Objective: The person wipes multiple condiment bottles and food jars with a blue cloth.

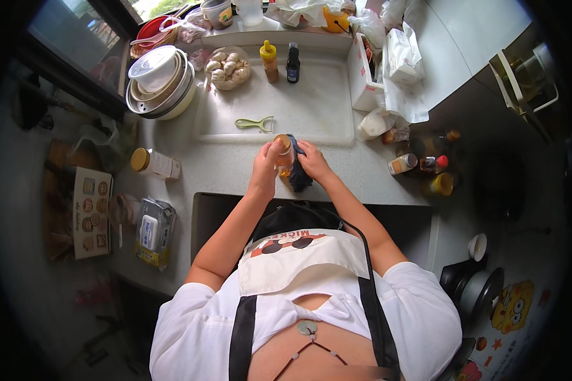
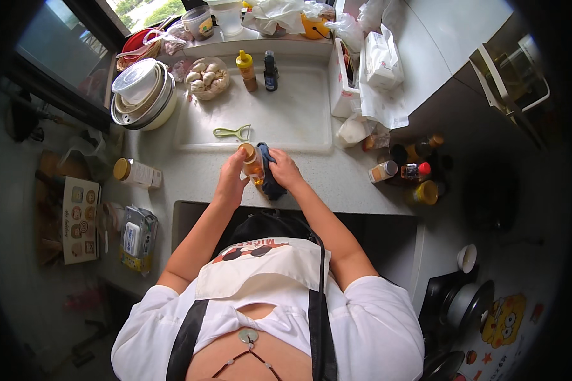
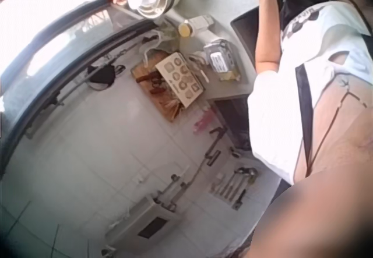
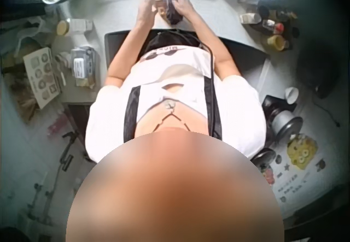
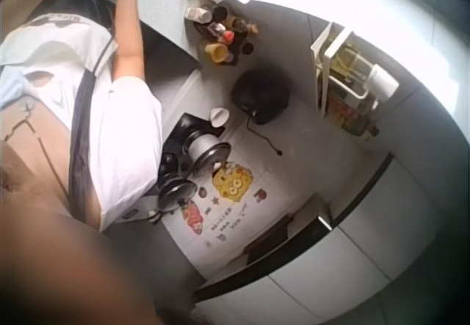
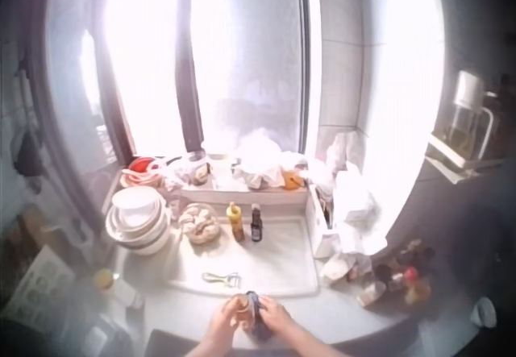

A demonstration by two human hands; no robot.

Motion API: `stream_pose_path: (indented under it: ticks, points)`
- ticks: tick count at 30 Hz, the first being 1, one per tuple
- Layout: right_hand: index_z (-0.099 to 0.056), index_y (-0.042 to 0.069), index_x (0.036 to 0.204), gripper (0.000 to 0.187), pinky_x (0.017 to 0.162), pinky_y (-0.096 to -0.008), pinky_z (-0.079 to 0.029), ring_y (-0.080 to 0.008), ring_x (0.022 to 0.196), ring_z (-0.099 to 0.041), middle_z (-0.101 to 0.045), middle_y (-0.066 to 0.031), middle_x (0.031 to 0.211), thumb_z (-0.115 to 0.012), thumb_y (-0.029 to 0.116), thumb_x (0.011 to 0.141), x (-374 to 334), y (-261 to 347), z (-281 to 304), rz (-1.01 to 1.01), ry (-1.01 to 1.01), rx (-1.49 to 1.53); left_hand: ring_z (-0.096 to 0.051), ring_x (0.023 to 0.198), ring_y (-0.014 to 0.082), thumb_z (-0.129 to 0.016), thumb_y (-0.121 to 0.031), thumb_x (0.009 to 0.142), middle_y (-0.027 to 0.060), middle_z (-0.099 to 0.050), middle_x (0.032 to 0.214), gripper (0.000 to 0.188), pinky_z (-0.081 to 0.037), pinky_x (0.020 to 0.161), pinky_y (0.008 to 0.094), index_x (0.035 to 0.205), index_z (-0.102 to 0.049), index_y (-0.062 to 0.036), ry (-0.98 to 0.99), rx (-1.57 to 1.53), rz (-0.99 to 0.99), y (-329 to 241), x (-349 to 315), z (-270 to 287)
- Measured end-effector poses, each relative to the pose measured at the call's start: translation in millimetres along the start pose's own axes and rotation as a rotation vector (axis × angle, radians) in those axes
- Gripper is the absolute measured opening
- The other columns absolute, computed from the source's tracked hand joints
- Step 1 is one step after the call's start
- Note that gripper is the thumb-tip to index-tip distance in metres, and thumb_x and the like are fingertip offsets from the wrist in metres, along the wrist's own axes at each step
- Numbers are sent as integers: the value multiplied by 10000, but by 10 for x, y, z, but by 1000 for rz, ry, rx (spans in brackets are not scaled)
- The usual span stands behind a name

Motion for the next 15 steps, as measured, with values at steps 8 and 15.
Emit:
stream_pose_path:
  ticks: [8, 15]
  points:
    - [-569, 33, 1082, 347, 894, -397, -423, -341, 1034, -520, -531, -187, 1138, -441, 123, 772, -81, -222, -48, -112, 113, -272, -325, 1246, 233, -579, -518, 767, 106, -413, 1305, 700, -231, 984, 487, 1281, -418, -70, 152, 227, 86, -130, 278, 132]
    - [-591, 58, 967, 256, 849, -419, -437, -358, 978, -535, -565, -192, 1030, -478, 146, 755, -172, -44, 142, -305, 337, -423, -275, 1287, 203, -490, -493, 855, 61, -398, 1345, 612, -179, 1017, 494, 1333, -370, -131, 328, 318, -9, -328, 441, 185]
Point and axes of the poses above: each hand's wrist, its own x-axis towards the middle knuckle, its own z-axis out of the back of the hand, y = z × x, the point moved 4 cm from there along x, towards the middle knuckle
